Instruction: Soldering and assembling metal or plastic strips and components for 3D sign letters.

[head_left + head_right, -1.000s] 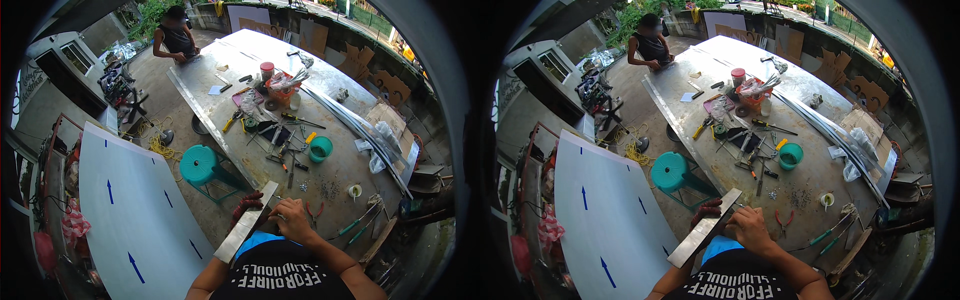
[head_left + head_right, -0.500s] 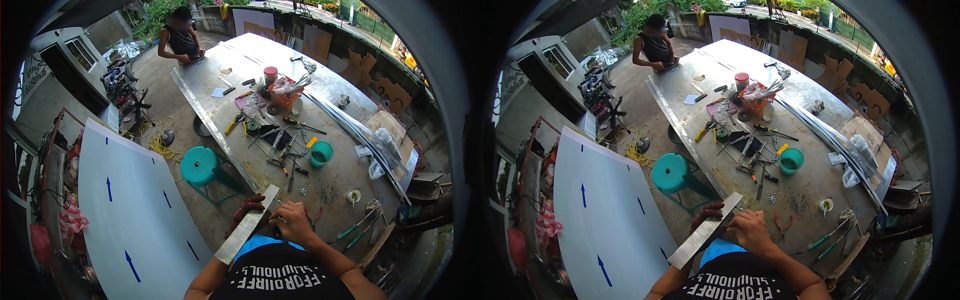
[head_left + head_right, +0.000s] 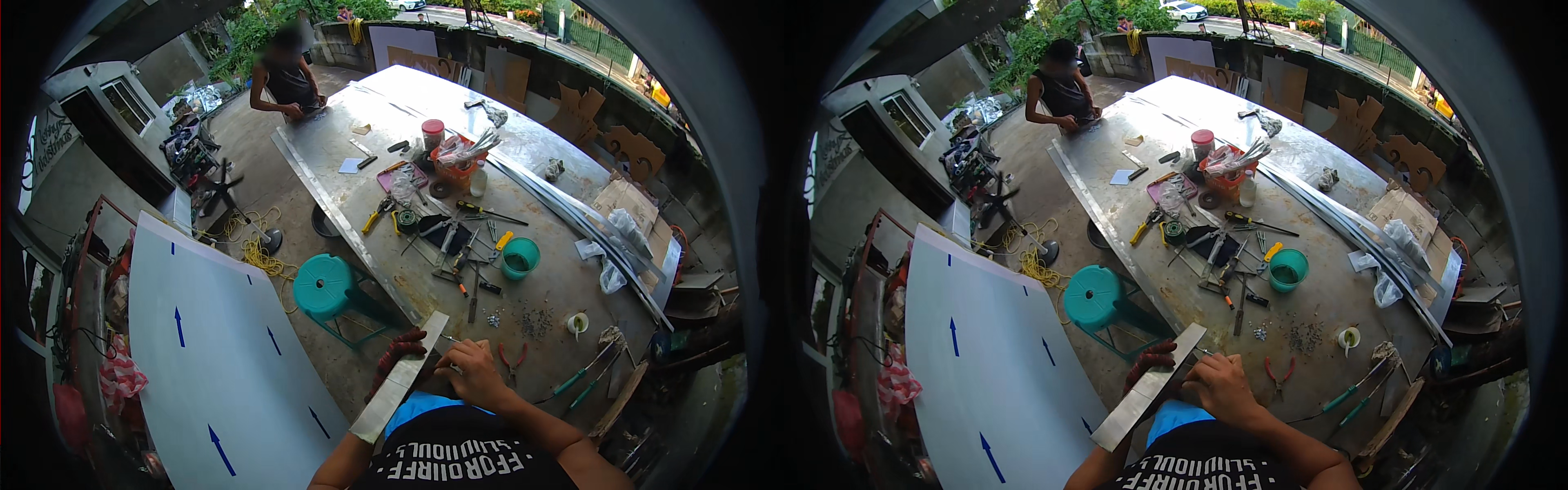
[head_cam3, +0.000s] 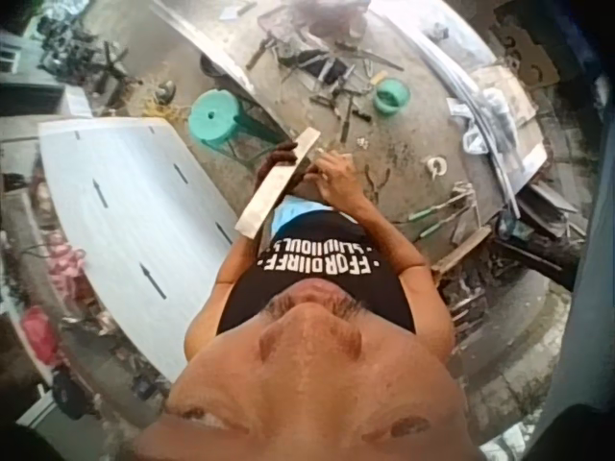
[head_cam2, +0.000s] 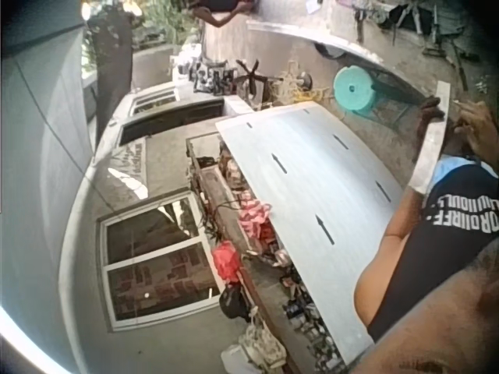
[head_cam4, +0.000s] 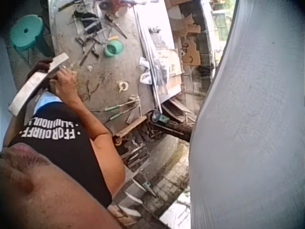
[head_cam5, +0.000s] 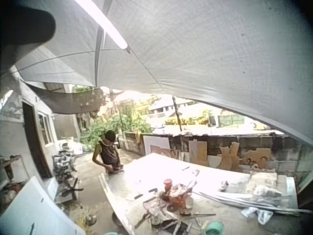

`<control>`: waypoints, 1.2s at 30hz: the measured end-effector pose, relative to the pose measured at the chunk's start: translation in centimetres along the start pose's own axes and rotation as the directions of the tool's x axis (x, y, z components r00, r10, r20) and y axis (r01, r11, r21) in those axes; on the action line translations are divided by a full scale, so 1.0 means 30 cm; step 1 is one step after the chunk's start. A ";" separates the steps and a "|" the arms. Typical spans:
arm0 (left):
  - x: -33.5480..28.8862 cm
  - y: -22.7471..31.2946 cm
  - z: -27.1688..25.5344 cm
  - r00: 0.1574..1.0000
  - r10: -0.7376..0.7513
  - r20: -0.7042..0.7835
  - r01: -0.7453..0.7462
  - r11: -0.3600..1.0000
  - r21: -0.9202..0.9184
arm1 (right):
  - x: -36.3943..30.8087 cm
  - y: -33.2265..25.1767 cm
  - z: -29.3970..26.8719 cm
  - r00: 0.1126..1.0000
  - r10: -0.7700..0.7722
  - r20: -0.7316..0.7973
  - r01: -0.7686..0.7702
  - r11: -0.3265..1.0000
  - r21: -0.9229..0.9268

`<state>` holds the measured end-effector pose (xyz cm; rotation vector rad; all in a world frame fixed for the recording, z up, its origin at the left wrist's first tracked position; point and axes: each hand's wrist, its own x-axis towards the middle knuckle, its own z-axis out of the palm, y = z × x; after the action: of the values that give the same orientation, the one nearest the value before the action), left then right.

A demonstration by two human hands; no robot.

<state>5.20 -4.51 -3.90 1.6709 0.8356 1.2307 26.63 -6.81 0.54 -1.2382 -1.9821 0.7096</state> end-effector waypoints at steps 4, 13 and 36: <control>0.000 0.008 -0.002 1.000 -0.025 0.006 0.025 1.000 0.007 | -0.005 -0.001 0.001 1.000 0.023 0.010 -0.023 1.000 0.012; 0.017 0.001 0.001 1.000 -0.018 -0.009 0.019 0.999 0.036 | -0.004 0.009 0.004 1.000 0.017 -0.019 -0.017 1.000 0.011; 0.010 -0.007 0.007 0.999 -0.044 0.002 0.044 0.999 0.002 | -0.007 0.015 -0.009 1.000 0.026 -0.005 -0.025 0.998 0.053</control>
<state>5.49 -4.23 -4.01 1.6470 0.8678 1.1982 27.16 -6.78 0.32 -1.2347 -1.9338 0.7653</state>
